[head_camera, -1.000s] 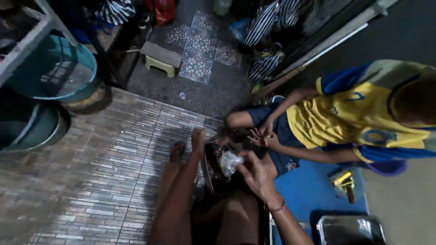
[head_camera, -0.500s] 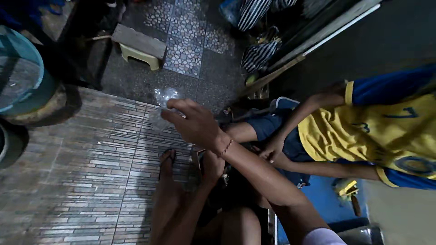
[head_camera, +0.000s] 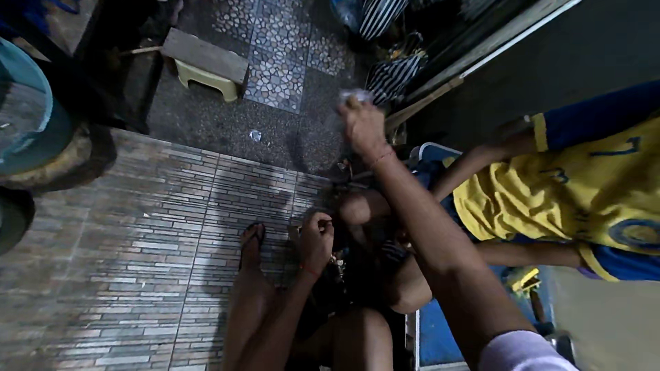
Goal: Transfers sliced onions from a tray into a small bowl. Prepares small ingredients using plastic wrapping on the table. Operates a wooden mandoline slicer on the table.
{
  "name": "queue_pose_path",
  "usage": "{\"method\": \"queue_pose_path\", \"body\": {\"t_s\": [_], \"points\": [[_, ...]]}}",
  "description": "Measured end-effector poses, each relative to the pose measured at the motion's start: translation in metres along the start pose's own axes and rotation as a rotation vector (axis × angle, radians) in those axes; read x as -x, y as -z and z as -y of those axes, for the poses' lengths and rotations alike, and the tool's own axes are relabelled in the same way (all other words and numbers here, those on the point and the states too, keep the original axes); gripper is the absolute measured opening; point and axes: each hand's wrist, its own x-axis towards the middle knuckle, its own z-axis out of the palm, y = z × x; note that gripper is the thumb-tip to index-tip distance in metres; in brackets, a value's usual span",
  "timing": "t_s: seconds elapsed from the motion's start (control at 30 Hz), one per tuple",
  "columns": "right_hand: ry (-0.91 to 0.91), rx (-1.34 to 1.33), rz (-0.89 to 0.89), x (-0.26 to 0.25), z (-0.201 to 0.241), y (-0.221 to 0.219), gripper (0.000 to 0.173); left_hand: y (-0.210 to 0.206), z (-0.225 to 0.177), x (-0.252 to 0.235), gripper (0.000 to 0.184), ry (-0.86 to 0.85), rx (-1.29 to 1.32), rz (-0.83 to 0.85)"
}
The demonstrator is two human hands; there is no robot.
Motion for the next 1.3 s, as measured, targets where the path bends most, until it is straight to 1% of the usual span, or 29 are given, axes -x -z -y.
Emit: {"method": "queue_pose_path", "body": {"t_s": [0.03,0.07,0.1,0.13,0.17,0.23,0.27,0.3,0.33,0.37,0.43,0.47,0.53,0.57,0.63,0.7,0.77,0.83,0.87,0.93,1.0,1.07,1.13,1.23,1.3], "points": [[-0.119,-0.028,0.002,-0.013,-0.031,-0.028,0.035,0.001,-0.001,-0.001,0.022,-0.007,0.0,-0.003],[-0.236,-0.055,0.132,-0.022,-0.057,-0.041,0.036,0.001,-0.002,-0.001,0.023,-0.018,-0.006,-0.004],[-0.32,-0.102,0.232,-0.028,-0.079,-0.052,0.043,0.003,-0.003,-0.002,0.024,-0.034,-0.023,-0.01],[-0.352,-0.145,0.251,-0.031,-0.092,-0.063,0.047,0.003,-0.002,-0.004,0.024,-0.05,-0.04,-0.029],[-0.357,-0.202,0.219,-0.029,-0.093,-0.064,0.049,0.003,-0.002,-0.006,0.025,-0.064,-0.064,-0.047],[-0.329,-0.335,0.159,-0.002,-0.064,-0.035,0.048,0.004,-0.005,-0.007,0.028,-0.048,-0.115,-0.046],[-0.314,-0.4,0.196,0.023,-0.04,-0.007,0.05,0.006,-0.007,-0.007,0.029,-0.039,-0.124,-0.043],[-0.287,-0.474,0.321,0.052,-0.014,0.031,0.052,0.008,-0.01,-0.006,0.031,-0.036,-0.12,-0.041],[-0.191,-0.565,0.063,0.089,0.006,0.027,0.045,0.009,-0.011,-0.006,0.032,-0.038,-0.122,-0.041],[-0.097,-0.641,-0.165,0.123,0.021,0.013,0.04,0.009,-0.009,-0.006,0.033,-0.051,-0.13,-0.041],[0.021,-0.738,-0.386,0.188,0.042,-0.012,0.034,0.008,0.003,-0.013,0.038,-0.132,-0.154,-0.063],[0.039,-0.784,-0.449,0.223,0.049,-0.015,0.028,0.007,0.009,-0.018,0.038,-0.16,-0.154,-0.076],[-0.013,-0.851,-0.371,0.305,0.058,-0.012,0.025,0.005,0.01,-0.022,0.039,-0.193,-0.09,-0.093],[-0.043,-0.838,-0.331,0.35,0.06,-0.016,0.024,0.003,0.011,-0.024,0.04,-0.191,-0.032,-0.085],[-0.115,-0.791,-0.248,0.445,0.06,-0.035,0.022,0.001,0.013,-0.019,0.042,-0.187,0.08,-0.008],[-0.288,-0.731,-0.157,0.537,0.054,-0.046,0.026,-0.002,0.018,-0.008,0.042,-0.142,0.146,0.076],[-0.575,-0.742,-0.01,0.621,0.045,-0.039,0.031,-0.005,0.027,0.008,0.037,-0.023,0.232,0.123],[-0.833,-0.743,0.07,0.695,0.032,-0.03,0.03,-0.008,0.043,0.024,0.026,0.076,0.39,0.17],[-0.948,-0.721,0.119,0.728,0.028,-0.028,0.03,-0.009,0.052,0.032,0.024,0.089,0.447,0.209],[-1.148,-0.655,0.214,0.784,0.024,-0.029,0.032,-0.015,0.06,0.055,0.028,0.066,0.455,0.311],[-1.342,-0.625,0.233,0.828,0.02,-0.036,0.034,-0.028,0.06,0.088,0.033,0.074,0.437,0.382],[-1.557,-0.663,0.188,0.864,0.01,-0.049,0.034,-0.033,0.075,0.105,0.037,0.104,0.448,0.434],[-1.728,-0.734,0.095,0.901,-0.003,-0.08,0.039,-0.037,0.095,0.114,0.038,0.125,0.45,0.49],[-1.869,-0.881,-0.149,0.937,-0.028,-0.126,0.044,-0.054,0.096,0.161,0.041,0.112,0.402,0.495],[-1.955,-0.912,-0.24,0.952,-0.047,-0.157,0.046,-0.06,0.098,0.184,0.043,0.104,0.412,0.503]]}}
